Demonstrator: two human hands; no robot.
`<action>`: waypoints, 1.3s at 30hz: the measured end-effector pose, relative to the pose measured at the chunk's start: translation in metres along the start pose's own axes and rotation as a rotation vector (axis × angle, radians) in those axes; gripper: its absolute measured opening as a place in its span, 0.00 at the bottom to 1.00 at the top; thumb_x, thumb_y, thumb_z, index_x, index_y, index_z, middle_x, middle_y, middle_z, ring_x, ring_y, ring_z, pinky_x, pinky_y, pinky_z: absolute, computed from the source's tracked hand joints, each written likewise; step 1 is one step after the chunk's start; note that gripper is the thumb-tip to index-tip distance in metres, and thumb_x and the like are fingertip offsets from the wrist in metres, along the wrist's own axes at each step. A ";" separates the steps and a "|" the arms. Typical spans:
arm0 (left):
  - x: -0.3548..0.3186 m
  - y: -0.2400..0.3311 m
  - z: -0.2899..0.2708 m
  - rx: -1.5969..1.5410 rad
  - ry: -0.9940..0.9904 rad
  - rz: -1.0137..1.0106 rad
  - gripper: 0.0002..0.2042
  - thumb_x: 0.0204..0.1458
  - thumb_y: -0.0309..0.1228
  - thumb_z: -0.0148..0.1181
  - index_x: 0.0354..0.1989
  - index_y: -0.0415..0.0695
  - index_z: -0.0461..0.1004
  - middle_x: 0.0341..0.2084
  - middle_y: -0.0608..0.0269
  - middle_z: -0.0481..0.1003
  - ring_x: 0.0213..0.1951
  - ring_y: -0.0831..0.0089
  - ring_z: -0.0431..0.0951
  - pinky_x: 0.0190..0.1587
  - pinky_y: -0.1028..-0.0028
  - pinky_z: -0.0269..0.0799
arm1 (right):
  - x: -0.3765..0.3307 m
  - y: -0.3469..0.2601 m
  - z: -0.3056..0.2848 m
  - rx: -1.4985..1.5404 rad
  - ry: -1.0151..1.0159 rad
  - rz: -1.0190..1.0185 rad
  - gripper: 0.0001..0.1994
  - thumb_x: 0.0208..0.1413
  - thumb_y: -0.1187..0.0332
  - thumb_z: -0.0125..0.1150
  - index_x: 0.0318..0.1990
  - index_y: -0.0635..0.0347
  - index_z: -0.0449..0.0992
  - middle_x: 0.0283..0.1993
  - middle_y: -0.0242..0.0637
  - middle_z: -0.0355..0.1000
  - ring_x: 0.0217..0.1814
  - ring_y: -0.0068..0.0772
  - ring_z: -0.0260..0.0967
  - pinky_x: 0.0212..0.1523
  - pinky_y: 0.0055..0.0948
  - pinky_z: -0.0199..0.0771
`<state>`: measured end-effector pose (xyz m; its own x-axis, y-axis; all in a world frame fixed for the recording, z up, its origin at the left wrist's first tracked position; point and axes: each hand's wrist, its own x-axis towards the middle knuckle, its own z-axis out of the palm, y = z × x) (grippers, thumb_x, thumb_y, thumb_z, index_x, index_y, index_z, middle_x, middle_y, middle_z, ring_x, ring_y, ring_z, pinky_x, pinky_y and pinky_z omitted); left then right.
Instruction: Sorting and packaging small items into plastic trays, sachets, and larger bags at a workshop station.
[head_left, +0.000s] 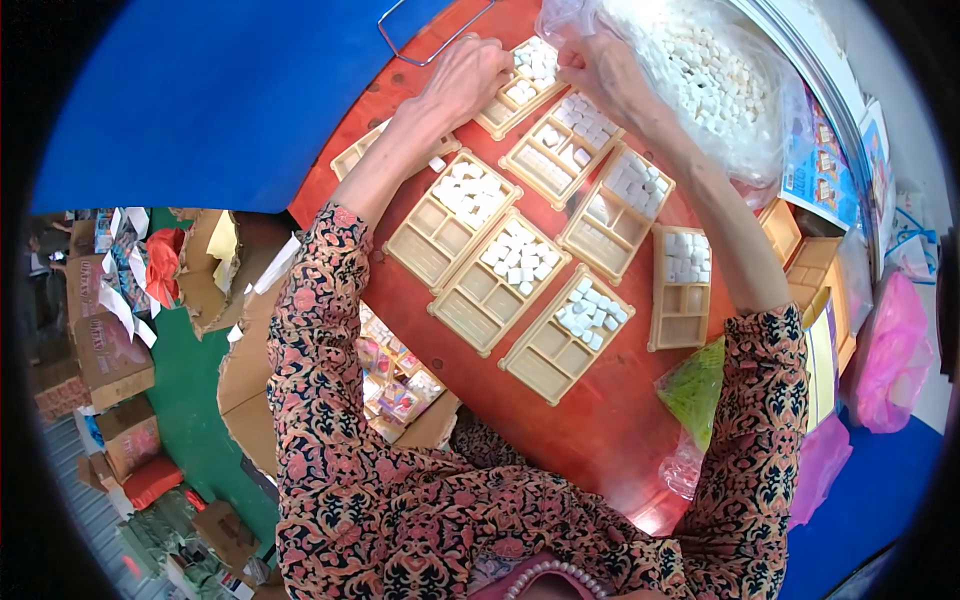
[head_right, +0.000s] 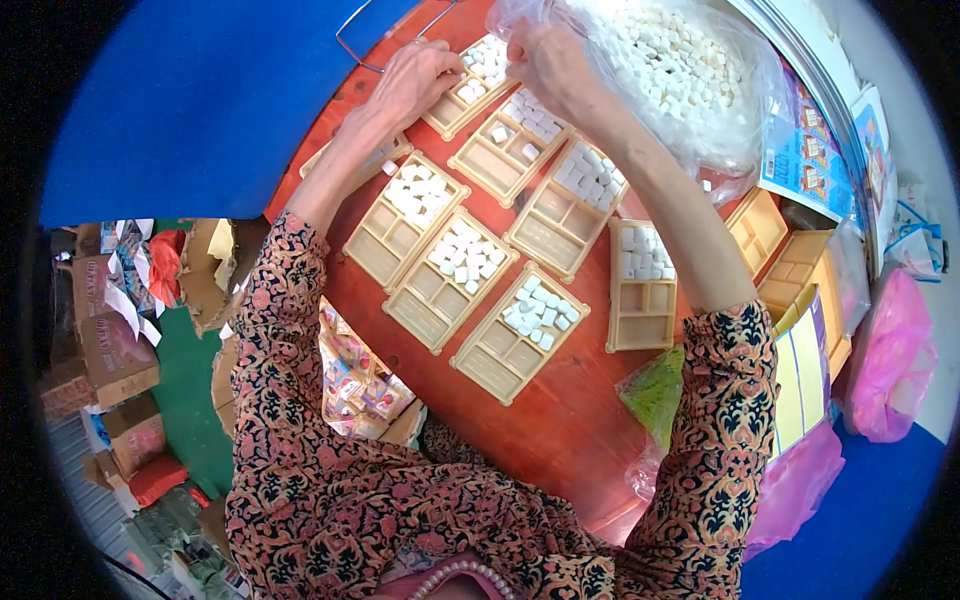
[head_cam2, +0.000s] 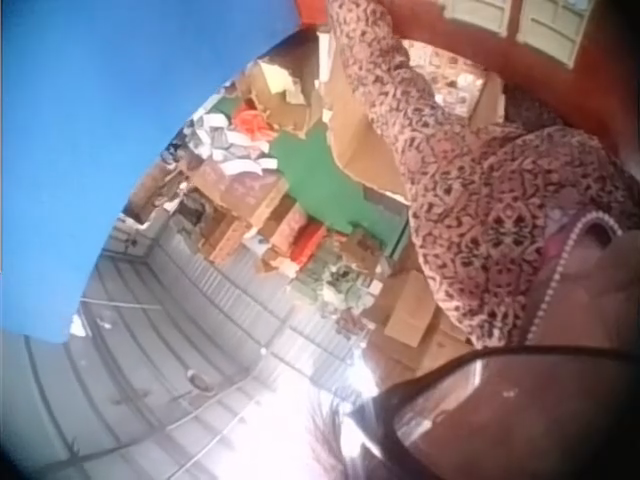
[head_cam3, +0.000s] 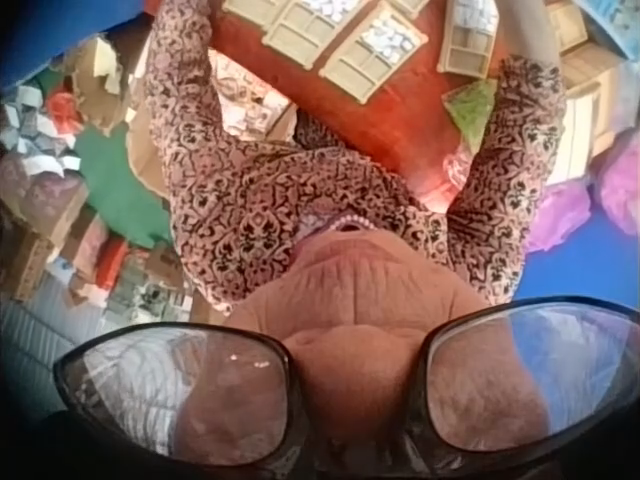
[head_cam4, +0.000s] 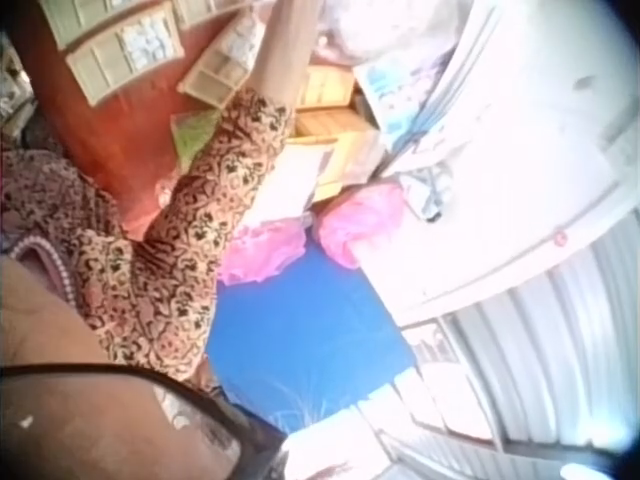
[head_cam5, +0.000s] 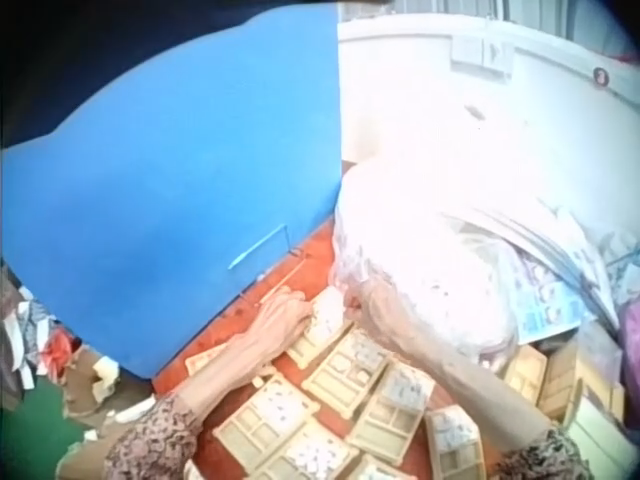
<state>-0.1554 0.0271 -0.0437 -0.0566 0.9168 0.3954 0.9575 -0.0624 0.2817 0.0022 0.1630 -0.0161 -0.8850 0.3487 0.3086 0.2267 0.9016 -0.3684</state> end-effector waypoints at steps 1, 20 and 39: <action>0.002 0.000 0.000 0.028 -0.023 0.004 0.05 0.45 0.26 0.58 0.27 0.38 0.76 0.27 0.55 0.73 0.34 0.56 0.72 0.38 0.62 0.67 | 0.000 0.000 0.001 0.003 0.003 0.002 0.07 0.42 0.72 0.63 0.29 0.66 0.76 0.24 0.41 0.72 0.26 0.31 0.70 0.31 0.30 0.68; 0.012 0.003 -0.006 0.155 -0.085 -0.010 0.03 0.40 0.22 0.56 0.21 0.34 0.70 0.20 0.45 0.70 0.28 0.48 0.72 0.30 0.58 0.66 | 0.002 -0.002 0.010 -0.009 0.123 -0.205 0.03 0.43 0.76 0.54 0.25 0.65 0.74 0.22 0.47 0.69 0.23 0.45 0.67 0.28 0.35 0.66; -0.025 0.026 -0.064 -0.233 -0.100 -0.274 0.05 0.41 0.23 0.55 0.26 0.33 0.74 0.21 0.47 0.75 0.26 0.58 0.78 0.30 0.66 0.71 | -0.012 -0.028 0.055 -0.190 0.424 -0.713 0.10 0.41 0.75 0.59 0.35 0.68 0.72 0.27 0.41 0.65 0.31 0.39 0.66 0.33 0.33 0.68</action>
<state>-0.1475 -0.0224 0.0093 -0.2627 0.9453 0.1935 0.8197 0.1129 0.5615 -0.0163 0.1197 -0.0577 -0.6236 -0.2863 0.7275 -0.2291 0.9566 0.1801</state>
